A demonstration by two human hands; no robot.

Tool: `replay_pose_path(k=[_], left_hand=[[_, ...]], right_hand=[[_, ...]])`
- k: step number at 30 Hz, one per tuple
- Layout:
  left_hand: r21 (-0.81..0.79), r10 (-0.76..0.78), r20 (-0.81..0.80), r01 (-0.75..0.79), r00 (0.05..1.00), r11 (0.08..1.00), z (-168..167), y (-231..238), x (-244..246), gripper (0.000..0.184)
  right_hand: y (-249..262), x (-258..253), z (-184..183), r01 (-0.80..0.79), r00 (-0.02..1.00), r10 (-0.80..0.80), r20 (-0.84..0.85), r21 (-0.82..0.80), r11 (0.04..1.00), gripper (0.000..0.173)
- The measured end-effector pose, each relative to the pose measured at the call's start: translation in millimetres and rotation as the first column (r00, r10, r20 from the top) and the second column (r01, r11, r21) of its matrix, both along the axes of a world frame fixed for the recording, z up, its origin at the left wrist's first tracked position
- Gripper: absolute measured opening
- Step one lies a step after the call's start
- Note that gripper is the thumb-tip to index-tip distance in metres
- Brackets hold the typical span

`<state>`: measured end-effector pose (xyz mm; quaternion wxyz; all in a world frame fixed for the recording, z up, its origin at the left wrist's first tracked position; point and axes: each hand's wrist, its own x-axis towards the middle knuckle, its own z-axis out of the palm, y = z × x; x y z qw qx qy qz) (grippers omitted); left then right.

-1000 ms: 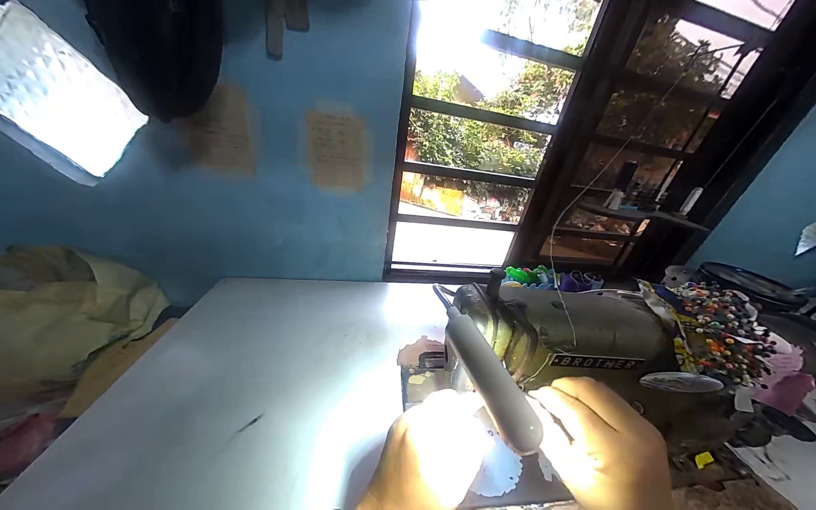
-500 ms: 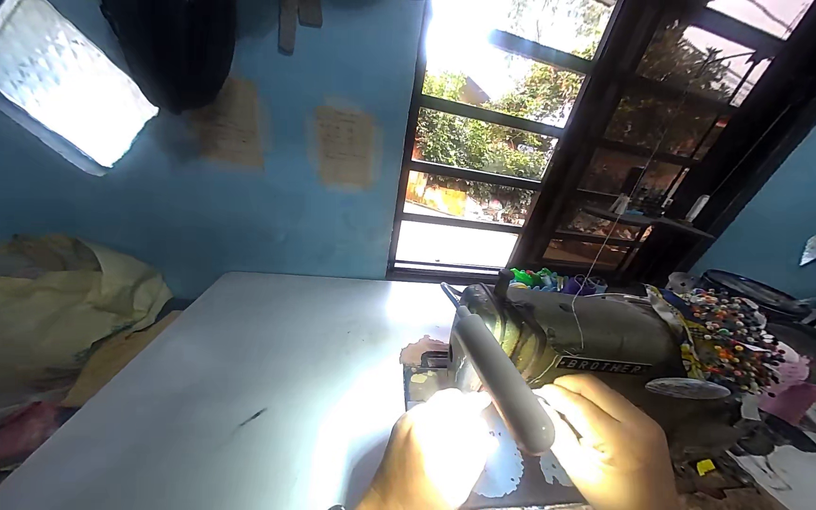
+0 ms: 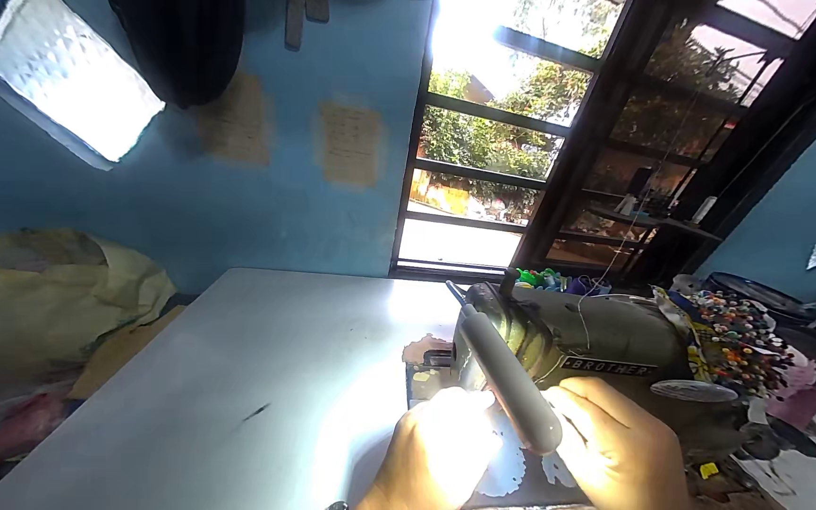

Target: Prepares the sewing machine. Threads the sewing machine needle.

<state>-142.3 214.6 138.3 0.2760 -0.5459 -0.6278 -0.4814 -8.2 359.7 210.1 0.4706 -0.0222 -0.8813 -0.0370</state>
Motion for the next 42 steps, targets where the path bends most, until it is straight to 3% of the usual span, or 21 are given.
replay_pose_path(k=[6,12,17,21,25,29,34,39,42], left_hand=[[0.001,0.012,-0.022,-0.012,1.0,1.0,2.7,0.0,0.6,0.016],[0.005,0.008,0.0,-0.008,1.0,1.0,0.5,0.8,0.6,0.018],[-0.01,0.02,-0.007,-0.02,1.0,1.0,4.5,-2.3,2.4,0.016],[-0.011,0.013,-0.011,-0.013,1.0,1.0,3.9,-1.4,1.6,0.016],[-0.018,0.002,0.0,-0.002,1.0,1.0,3.3,-2.4,1.3,0.016],[-0.014,0.006,-0.012,-0.007,1.0,1.0,3.3,-1.2,1.2,0.016],[-0.01,0.001,-0.005,-0.001,1.0,1.0,1.1,-1.3,0.3,0.016],[-0.011,0.011,-0.033,-0.011,0.999,1.0,1.1,-0.3,0.2,0.017],[0.006,0.02,-0.04,-0.02,0.999,1.0,3.6,-0.6,1.1,0.016]], right_hand=[[-7.6,2.0,-1.5,0.045,0.999,-0.045,0.02,0.002,0.999,0.018],[-7.3,-8.6,-8.5,0.097,0.991,-0.098,-0.085,-0.022,0.995,0.02],[-15.3,-2.8,-0.8,0.156,0.988,-0.156,0.001,-0.06,0.986,0.02],[-19.5,-10.2,-2.7,0.172,0.984,-0.175,-0.035,-0.078,0.982,0.022],[-26.7,-0.3,11.1,0.194,0.979,-0.187,0.083,-0.086,0.977,0.021],[-25.3,-7.2,5.0,0.212,0.977,-0.212,0.008,-0.049,0.976,0.02],[-28.0,6.4,12.0,0.193,0.976,-0.179,0.126,-0.108,0.975,0.015],[-24.2,-4.6,0.7,0.213,0.977,-0.211,0.029,-0.089,0.973,0.018],[-27.8,0.3,4.8,0.202,0.978,-0.195,0.079,-0.093,0.975,0.015]])
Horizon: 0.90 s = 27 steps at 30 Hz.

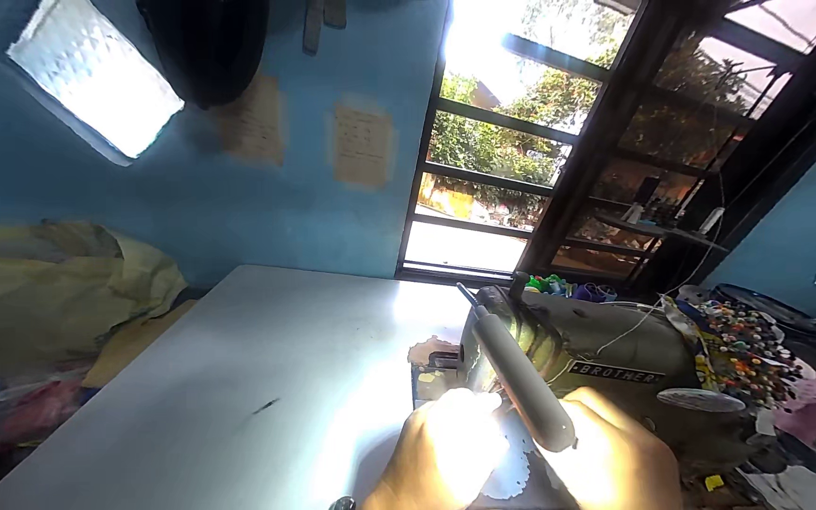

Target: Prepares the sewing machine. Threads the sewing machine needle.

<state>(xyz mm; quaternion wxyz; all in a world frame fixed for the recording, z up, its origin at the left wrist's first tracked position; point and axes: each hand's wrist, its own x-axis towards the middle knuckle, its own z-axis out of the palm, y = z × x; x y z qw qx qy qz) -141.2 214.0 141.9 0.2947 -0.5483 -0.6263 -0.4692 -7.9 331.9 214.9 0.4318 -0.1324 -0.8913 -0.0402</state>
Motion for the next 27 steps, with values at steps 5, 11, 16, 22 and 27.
replay_pose_path(k=[5,11,16,22,27], left_hand=[[-0.007,-0.012,0.024,0.012,1.0,1.0,-0.9,0.4,0.6,0.015],[0.008,-0.022,0.015,0.022,1.0,1.0,-0.8,-0.6,0.1,0.014],[0.004,-0.011,0.002,0.011,1.0,1.0,0.1,0.2,0.4,0.014],[-0.002,0.001,-0.007,-0.001,1.0,1.0,0.1,0.5,0.6,0.015],[-0.004,-0.001,0.0,0.001,1.0,1.0,0.0,-0.7,0.2,0.015]], right_hand=[[4.0,-5.8,-2.6,0.012,0.998,-0.01,-0.059,0.042,0.999,0.018],[0.8,0.2,8.5,0.011,1.0,-0.011,0.01,0.03,0.999,0.018],[-2.7,1.1,9.2,0.028,0.999,-0.028,0.033,0.014,1.0,0.015],[0.4,-1.1,-1.1,0.019,1.0,-0.019,-0.009,-0.02,1.0,0.016],[10.5,5.1,-16.2,-0.111,0.985,0.093,-0.148,-0.115,0.987,0.017]])
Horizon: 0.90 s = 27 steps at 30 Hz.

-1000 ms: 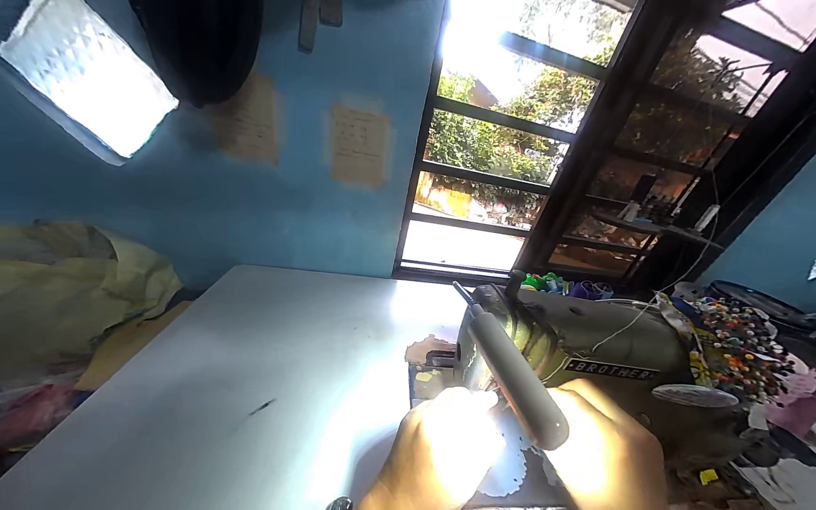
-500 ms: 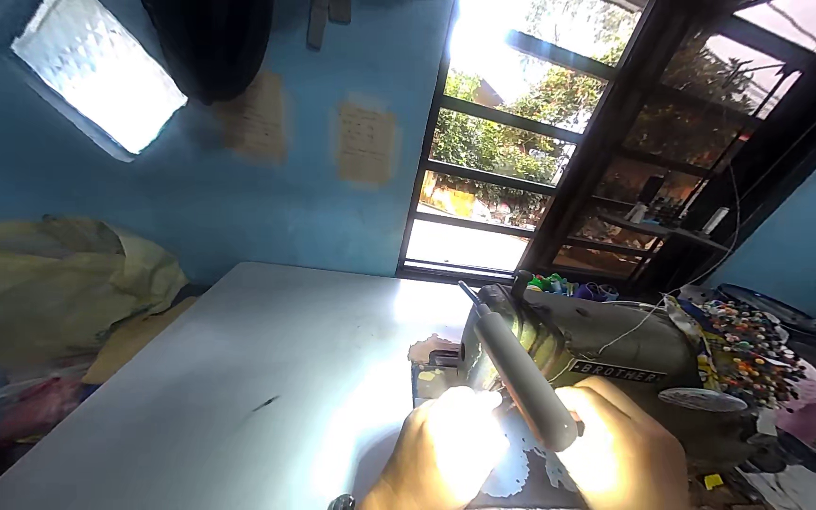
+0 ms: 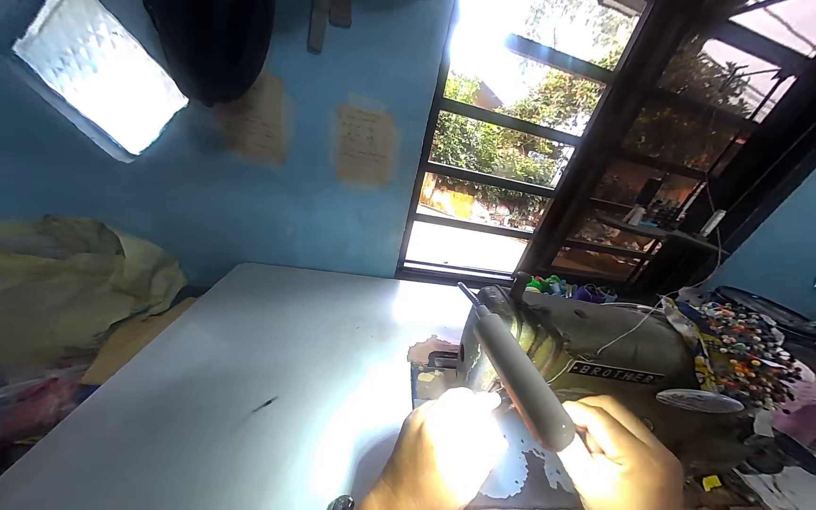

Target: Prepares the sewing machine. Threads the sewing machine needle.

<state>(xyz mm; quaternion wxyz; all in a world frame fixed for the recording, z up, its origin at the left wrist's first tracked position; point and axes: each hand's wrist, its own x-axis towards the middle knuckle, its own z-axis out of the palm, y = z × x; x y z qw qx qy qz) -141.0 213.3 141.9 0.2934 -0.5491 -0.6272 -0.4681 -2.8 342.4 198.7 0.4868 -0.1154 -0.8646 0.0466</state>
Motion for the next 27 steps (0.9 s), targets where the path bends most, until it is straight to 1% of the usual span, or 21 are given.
replay_pose_path(k=[4,7,12,14,16,19,21,23,27], left_hand=[[-0.004,-0.013,-0.005,0.013,1.0,1.0,-1.9,1.3,-1.4,0.016],[-0.019,-0.014,0.015,0.014,1.0,1.0,-1.6,0.1,-0.7,0.018],[-0.019,-0.007,0.06,0.008,0.998,1.0,-3.7,0.3,-0.1,0.018],[-0.034,-0.01,0.077,0.013,0.997,0.999,-0.8,-1.2,0.8,0.017],[-0.052,-0.014,0.088,0.018,0.996,0.998,1.2,-2.4,1.6,0.017],[-0.107,-0.01,0.094,0.02,0.995,0.994,3.3,-5.5,2.9,0.018],[-0.13,-0.018,0.106,0.032,0.994,0.991,3.3,-7.4,3.3,0.018],[-0.144,-0.044,0.136,0.064,0.99,0.988,1.5,-8.3,2.2,0.018],[-0.192,-0.035,0.189,0.072,0.981,0.979,4.6,-9.3,5.7,0.018]], right_hand=[[1.7,-6.8,-23.6,-0.131,0.974,0.102,-0.203,-0.134,0.982,0.017],[-3.5,-6.9,-32.6,-0.149,0.97,0.102,-0.221,-0.206,0.967,0.016],[-4.4,-10.8,-35.0,-0.118,0.962,0.063,-0.265,-0.197,0.973,0.015],[-6.4,-14.9,-36.4,-0.07,0.969,0.018,-0.247,-0.2,0.977,0.015],[-7.6,-15.0,-34.9,-0.013,0.981,-0.024,-0.192,-0.191,0.982,0.017],[-11.6,-8.5,-22.1,0.095,0.995,-0.097,-0.014,-0.136,0.986,0.016],[-13.5,-9.1,-19.4,0.12,0.991,-0.112,0.067,-0.126,0.985,0.016],[-14.3,-10.4,-21.3,0.126,0.991,-0.119,0.061,-0.131,0.983,0.017],[-17.4,-10.0,-22.5,0.107,0.994,-0.111,-0.025,-0.122,0.987,0.016]])
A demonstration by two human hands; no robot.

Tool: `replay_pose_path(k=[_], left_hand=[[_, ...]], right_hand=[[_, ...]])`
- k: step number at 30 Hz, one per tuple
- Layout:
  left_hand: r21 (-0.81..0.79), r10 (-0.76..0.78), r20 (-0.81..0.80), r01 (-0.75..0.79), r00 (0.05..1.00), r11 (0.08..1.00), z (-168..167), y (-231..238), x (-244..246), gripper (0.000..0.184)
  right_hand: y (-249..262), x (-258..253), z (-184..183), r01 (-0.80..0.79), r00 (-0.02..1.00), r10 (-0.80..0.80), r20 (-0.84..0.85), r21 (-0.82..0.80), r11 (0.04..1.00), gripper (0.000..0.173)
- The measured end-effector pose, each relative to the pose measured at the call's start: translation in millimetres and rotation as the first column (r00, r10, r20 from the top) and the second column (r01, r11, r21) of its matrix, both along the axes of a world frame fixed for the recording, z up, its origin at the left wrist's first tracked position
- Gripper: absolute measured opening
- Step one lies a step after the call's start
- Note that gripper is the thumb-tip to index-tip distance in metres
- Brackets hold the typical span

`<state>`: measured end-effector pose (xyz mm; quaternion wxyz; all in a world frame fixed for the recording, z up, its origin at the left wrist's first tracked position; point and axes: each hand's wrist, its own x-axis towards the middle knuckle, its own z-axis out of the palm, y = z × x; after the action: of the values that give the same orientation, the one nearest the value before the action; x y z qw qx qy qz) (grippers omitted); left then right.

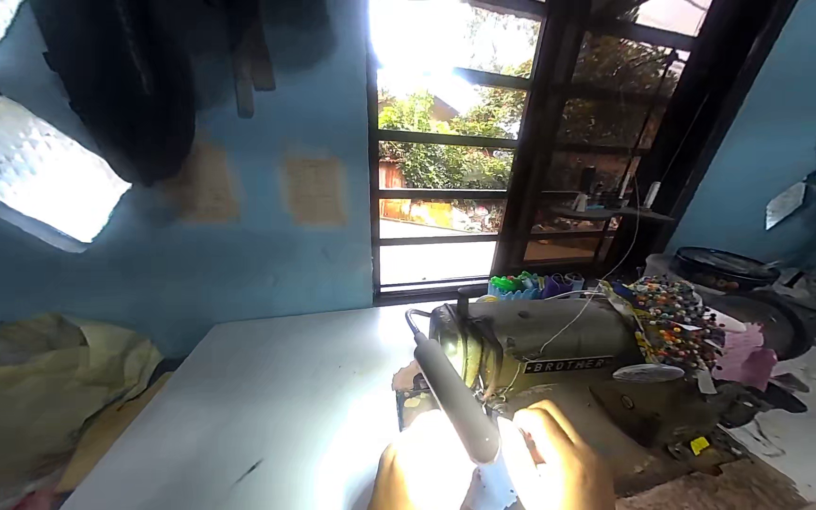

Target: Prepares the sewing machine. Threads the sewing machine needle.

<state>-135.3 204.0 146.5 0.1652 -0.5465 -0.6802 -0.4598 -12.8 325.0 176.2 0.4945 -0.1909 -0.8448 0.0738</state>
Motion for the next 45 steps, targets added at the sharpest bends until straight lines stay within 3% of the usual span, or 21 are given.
replay_pose_path(k=[5,10,13,18,23,29,36,45], left_hand=[[0.009,0.009,-0.028,-0.009,1.0,1.0,-3.6,0.7,-2.8,0.019],[-0.006,0.004,-0.012,-0.004,1.0,1.0,-3.1,0.1,-3.0,0.019],[-0.029,0.015,-0.006,-0.015,1.0,0.999,-2.6,0.0,-2.1,0.022],[-0.023,0.015,-0.022,-0.015,1.0,1.0,-4.8,0.2,-3.0,0.023],[-0.021,0.012,-0.027,-0.013,1.0,1.0,-2.3,0.8,-3.2,0.021],[-0.017,0.026,-0.039,-0.026,0.999,1.0,-4.1,1.5,-3.5,0.022],[-0.013,0.009,-0.029,-0.009,1.0,1.0,-4.7,0.1,-4.1,0.022],[-0.001,0.003,-0.027,-0.003,1.0,1.0,-1.3,0.6,-2.7,0.02]], right_hand=[[2.8,-8.2,-6.8,0.009,0.996,-0.007,-0.083,0.029,1.0,0.018],[-4.4,-0.2,7.8,0.051,0.992,-0.049,0.115,-0.012,0.999,0.016],[-2.4,-5.3,13.8,0.079,0.984,-0.086,0.156,0.047,0.996,0.02],[2.4,-16.2,11.3,0.091,0.994,-0.098,0.044,0.149,0.985,0.02],[-0.8,-4.4,2.4,0.019,1.0,-0.02,0.005,0.067,0.998,0.02],[4.8,-14.8,0.8,0.052,0.998,-0.048,-0.037,0.137,0.989,0.025],[-1.5,-4.6,-0.6,-0.003,1.0,0.004,-0.028,0.056,0.998,0.02],[4.3,-8.7,-5.4,0.003,0.995,0.005,-0.095,0.09,0.996,0.021]])
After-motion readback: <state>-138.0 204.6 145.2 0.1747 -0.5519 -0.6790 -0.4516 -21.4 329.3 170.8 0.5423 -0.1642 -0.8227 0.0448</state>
